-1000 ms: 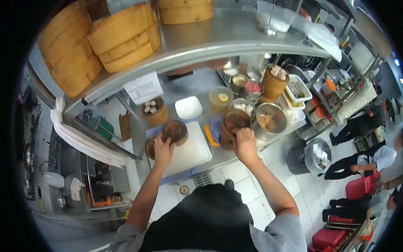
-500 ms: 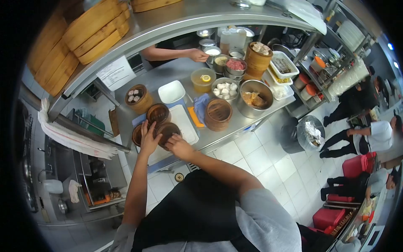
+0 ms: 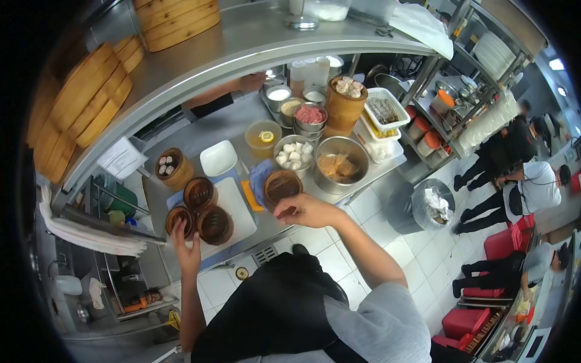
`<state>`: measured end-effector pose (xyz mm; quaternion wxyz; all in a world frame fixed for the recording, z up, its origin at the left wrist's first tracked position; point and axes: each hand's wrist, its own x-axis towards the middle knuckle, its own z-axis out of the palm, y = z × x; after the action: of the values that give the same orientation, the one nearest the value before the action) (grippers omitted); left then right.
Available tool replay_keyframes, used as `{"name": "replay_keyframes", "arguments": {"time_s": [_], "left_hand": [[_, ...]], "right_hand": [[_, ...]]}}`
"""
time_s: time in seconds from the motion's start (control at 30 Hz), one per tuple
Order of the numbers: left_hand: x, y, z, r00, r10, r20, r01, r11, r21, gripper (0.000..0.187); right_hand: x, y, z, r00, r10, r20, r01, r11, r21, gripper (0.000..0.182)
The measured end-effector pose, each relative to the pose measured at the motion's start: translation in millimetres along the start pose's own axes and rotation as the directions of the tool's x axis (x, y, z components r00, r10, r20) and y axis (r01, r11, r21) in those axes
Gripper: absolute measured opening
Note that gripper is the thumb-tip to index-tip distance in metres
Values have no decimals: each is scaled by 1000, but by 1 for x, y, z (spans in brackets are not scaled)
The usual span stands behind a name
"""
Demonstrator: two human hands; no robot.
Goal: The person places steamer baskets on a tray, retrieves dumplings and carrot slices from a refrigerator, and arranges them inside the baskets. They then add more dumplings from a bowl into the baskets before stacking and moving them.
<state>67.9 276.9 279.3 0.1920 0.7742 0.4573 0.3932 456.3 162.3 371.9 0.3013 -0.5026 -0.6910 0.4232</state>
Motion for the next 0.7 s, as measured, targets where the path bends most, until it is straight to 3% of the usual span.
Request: {"name": "replay_keyframes", "arguments": {"time_s": [0.03, 0.1, 0.17, 0.23, 0.3, 0.37, 0.43, 0.5, 0.53, 0.57, 0.6, 0.63, 0.67, 0.7], "left_hand": [[-8, 16, -3, 999, -27, -32, 26, 999, -36, 44], [-28, 37, -8, 981, -190, 45, 195, 967, -162, 38], [-39, 68, -18, 937, -284, 202, 313, 941, -130, 33], [-44, 101, -34, 861, -212, 462, 323, 930, -175, 33], [-36, 139, -61, 628, -149, 764, 300, 952, -61, 39], [-13, 185, -89, 306, -144, 941, 265, 962, 61, 44], [18, 228, -103, 188, -72, 980, 146, 988, 45, 53], [51, 272, -111, 257, -73, 964, 64, 996, 59, 60], [67, 298, -111, 449, 48, 892, -77, 997, -15, 59], [80, 320, -115, 605, 187, 774, -227, 972, -57, 57], [88, 340, -124, 607, 191, 771, -244, 969, -47, 57], [94, 359, -134, 676, 232, 699, -254, 964, -74, 53], [97, 370, -136, 736, 273, 619, -266, 958, -106, 49], [102, 375, -132, 731, 283, 621, -280, 954, -106, 49]], "right_hand": [[-6, -14, -22, 999, 8, 46, -8, 1000, -8, 24], [-17, -42, -63, 993, 35, 109, -37, 999, 19, 23], [-27, -53, -99, 982, 48, 181, -55, 998, 35, 24], [-29, -67, -132, 967, 21, 252, -27, 999, 21, 24], [-21, -68, -156, 933, 1, 360, -42, 994, 105, 22], [-13, -81, -182, 900, -22, 435, -56, 984, 167, 20], [0, -110, -201, 786, -105, 609, 141, 990, -11, 19], [-4, -149, -237, 807, -427, 407, 461, 887, 18, 19], [-8, -172, -264, 750, -615, 245, 656, 738, -157, 15], [-17, -180, -287, 786, -610, -95, 605, 792, -82, 15], [-19, -215, -312, 774, -526, -353, 426, 845, -323, 20], [0, -219, -362, 683, -628, -374, 388, 745, -542, 24], [17, -222, -406, 670, -635, -384, 261, 686, -680, 20], [36, -210, -459, 713, -514, -476, 86, 738, -669, 22]]}}
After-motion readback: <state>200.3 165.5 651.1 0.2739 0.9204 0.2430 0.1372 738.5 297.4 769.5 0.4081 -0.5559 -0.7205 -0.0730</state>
